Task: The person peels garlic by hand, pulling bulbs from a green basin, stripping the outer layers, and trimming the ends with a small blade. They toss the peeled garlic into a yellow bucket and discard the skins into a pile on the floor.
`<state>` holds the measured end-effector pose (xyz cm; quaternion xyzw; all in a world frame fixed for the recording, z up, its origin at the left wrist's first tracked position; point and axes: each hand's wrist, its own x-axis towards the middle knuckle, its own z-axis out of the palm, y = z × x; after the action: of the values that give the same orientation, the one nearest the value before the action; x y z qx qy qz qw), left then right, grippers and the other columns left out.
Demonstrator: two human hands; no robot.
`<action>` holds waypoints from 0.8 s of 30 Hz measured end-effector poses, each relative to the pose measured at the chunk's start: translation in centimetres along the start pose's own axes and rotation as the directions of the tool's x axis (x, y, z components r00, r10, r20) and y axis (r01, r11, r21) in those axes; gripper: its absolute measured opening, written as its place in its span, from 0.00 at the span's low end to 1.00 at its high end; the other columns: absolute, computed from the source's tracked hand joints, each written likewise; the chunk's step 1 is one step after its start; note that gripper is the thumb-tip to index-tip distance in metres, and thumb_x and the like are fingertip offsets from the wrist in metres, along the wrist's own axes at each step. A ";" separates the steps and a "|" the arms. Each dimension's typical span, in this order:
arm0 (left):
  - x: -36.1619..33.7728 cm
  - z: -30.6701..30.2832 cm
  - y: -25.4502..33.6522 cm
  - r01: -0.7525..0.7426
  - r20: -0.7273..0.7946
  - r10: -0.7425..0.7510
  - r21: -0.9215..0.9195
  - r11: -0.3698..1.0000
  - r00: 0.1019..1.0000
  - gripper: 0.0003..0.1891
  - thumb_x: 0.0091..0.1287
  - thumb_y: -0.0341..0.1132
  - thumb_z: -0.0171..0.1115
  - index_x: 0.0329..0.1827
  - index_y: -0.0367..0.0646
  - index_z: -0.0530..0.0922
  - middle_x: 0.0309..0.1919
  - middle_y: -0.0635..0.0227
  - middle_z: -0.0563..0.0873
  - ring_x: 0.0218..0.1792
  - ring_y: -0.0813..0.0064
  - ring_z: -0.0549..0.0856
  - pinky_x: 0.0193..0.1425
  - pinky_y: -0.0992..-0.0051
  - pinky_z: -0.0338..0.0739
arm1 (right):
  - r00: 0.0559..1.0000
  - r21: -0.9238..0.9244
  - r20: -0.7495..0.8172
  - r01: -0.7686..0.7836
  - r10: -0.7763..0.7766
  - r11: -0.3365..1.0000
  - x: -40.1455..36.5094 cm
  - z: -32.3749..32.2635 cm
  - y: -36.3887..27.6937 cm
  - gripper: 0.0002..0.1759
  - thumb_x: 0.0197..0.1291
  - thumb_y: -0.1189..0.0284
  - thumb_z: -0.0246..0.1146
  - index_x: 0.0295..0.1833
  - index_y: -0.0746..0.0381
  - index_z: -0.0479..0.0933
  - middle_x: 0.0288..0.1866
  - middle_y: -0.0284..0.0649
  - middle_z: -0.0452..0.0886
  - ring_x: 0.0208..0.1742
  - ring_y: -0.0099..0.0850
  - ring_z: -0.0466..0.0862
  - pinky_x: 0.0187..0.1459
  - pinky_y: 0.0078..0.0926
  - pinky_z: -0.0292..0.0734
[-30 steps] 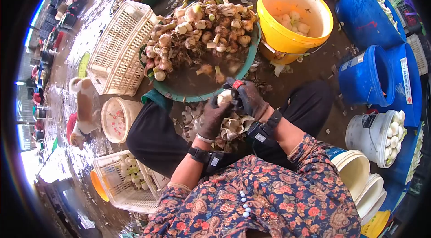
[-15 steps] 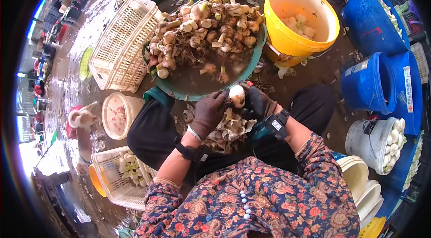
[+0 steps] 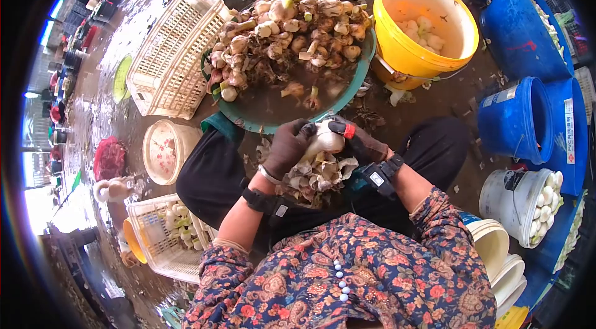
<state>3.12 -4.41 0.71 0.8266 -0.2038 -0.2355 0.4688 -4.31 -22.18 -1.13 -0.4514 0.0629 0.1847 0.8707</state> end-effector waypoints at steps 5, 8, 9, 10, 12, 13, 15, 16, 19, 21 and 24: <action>-0.8 -1.5 0.5 0.281 0.263 -0.164 -0.503 0.817 0.951 0.15 0.68 0.40 0.56 0.46 0.34 0.79 0.39 0.72 0.83 0.38 0.83 0.77 0.44 0.80 0.73 | 0.987 -0.155 0.147 0.086 -0.063 0.984 -0.7 0.5 -1.1 0.31 0.61 0.61 0.60 0.65 0.66 0.63 0.58 0.38 0.71 0.58 0.26 0.71 0.61 0.26 0.64; -1.5 -1.4 0.2 0.310 0.285 -0.159 -0.627 0.715 0.945 0.17 0.68 0.41 0.57 0.48 0.34 0.79 0.39 0.71 0.83 0.40 0.83 0.78 0.45 0.80 0.73 | 0.987 0.019 0.153 0.037 -0.039 0.999 -1.1 1.3 -1.4 0.32 0.59 0.62 0.61 0.65 0.67 0.62 0.59 0.39 0.71 0.59 0.26 0.70 0.63 0.27 0.63; -1.7 -1.3 0.2 0.309 0.285 -0.159 -0.628 0.714 0.945 0.17 0.68 0.41 0.57 0.48 0.34 0.79 0.39 0.71 0.83 0.40 0.83 0.78 0.45 0.80 0.73 | 0.987 0.138 0.149 0.032 -0.053 0.990 -0.9 1.0 -0.8 0.30 0.60 0.64 0.59 0.65 0.67 0.63 0.59 0.39 0.72 0.59 0.27 0.71 0.62 0.26 0.63; -1.9 -1.3 0.6 0.289 0.245 -0.175 -0.591 0.753 0.954 0.17 0.67 0.40 0.58 0.48 0.34 0.79 0.39 0.72 0.83 0.40 0.83 0.78 0.46 0.80 0.73 | 0.987 0.136 0.153 0.029 -0.050 0.990 -0.8 0.7 -0.6 0.30 0.60 0.64 0.59 0.65 0.67 0.63 0.59 0.39 0.72 0.59 0.27 0.71 0.62 0.26 0.63; -2.1 -1.3 1.5 0.267 0.199 -0.186 -0.550 0.791 0.962 0.17 0.66 0.39 0.59 0.49 0.34 0.79 0.39 0.72 0.83 0.40 0.84 0.78 0.47 0.80 0.73 | 0.975 0.217 0.219 -0.015 -0.034 0.976 -0.4 0.0 -0.6 0.27 0.62 0.66 0.57 0.63 0.68 0.64 0.58 0.39 0.72 0.59 0.27 0.71 0.63 0.26 0.63; -2.3 -1.2 2.0 0.172 0.191 -0.095 -0.441 0.881 0.977 0.16 0.65 0.38 0.61 0.49 0.34 0.79 0.39 0.72 0.84 0.40 0.84 0.78 0.47 0.80 0.73 | 0.977 0.138 0.206 0.023 -0.051 0.990 -0.5 0.3 -0.9 0.25 0.64 0.66 0.55 0.62 0.67 0.65 0.58 0.38 0.72 0.58 0.26 0.71 0.61 0.25 0.64; -2.5 -0.8 1.5 0.134 0.164 -0.090 -0.282 0.950 0.982 0.15 0.62 0.35 0.65 0.48 0.35 0.80 0.38 0.73 0.84 0.38 0.86 0.78 0.46 0.81 0.73 | 0.984 -0.096 0.174 0.049 -0.032 0.994 -0.4 0.2 -0.9 0.25 0.64 0.66 0.56 0.62 0.67 0.65 0.58 0.39 0.72 0.58 0.25 0.71 0.61 0.25 0.64; -2.5 -0.6 1.0 0.133 0.164 -0.089 -0.281 0.950 0.982 0.15 0.62 0.35 0.65 0.48 0.35 0.80 0.38 0.73 0.84 0.38 0.86 0.78 0.46 0.81 0.73 | 0.991 -0.325 0.136 0.065 -0.022 0.944 -0.3 0.1 -0.8 0.24 0.64 0.66 0.56 0.62 0.67 0.65 0.58 0.39 0.72 0.57 0.25 0.71 0.61 0.25 0.64; -2.3 -0.2 -0.1 0.145 0.080 -0.131 -0.218 0.965 0.988 0.15 0.61 0.35 0.65 0.47 0.34 0.80 0.37 0.73 0.84 0.36 0.85 0.79 0.43 0.81 0.74 | 0.991 -0.376 0.120 0.097 -0.056 0.922 -0.4 0.1 -0.5 0.27 0.61 0.69 0.61 0.63 0.66 0.64 0.59 0.39 0.71 0.59 0.25 0.70 0.62 0.26 0.63; -2.2 -0.6 -0.5 0.268 0.186 -0.203 -0.451 0.851 0.961 0.13 0.62 0.36 0.64 0.45 0.35 0.81 0.35 0.73 0.84 0.35 0.83 0.80 0.40 0.81 0.74 | 0.995 -0.303 0.089 0.070 -0.045 0.950 -0.7 0.7 -0.7 0.29 0.60 0.70 0.62 0.64 0.67 0.64 0.60 0.39 0.71 0.60 0.26 0.69 0.63 0.26 0.62; -1.9 -1.6 -0.3 0.438 0.336 -0.291 -0.552 0.710 0.896 0.12 0.64 0.37 0.62 0.43 0.36 0.81 0.34 0.73 0.83 0.34 0.81 0.80 0.41 0.82 0.74 | 0.981 -0.380 0.119 0.190 -0.156 0.905 -1.0 1.4 -1.5 0.33 0.58 0.69 0.64 0.67 0.67 0.60 0.62 0.41 0.70 0.62 0.28 0.68 0.64 0.27 0.61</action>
<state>2.56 -2.09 1.53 0.6199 0.0009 -0.4686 0.6294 -4.71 -22.09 1.13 -0.6107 -0.0529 0.1348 0.7785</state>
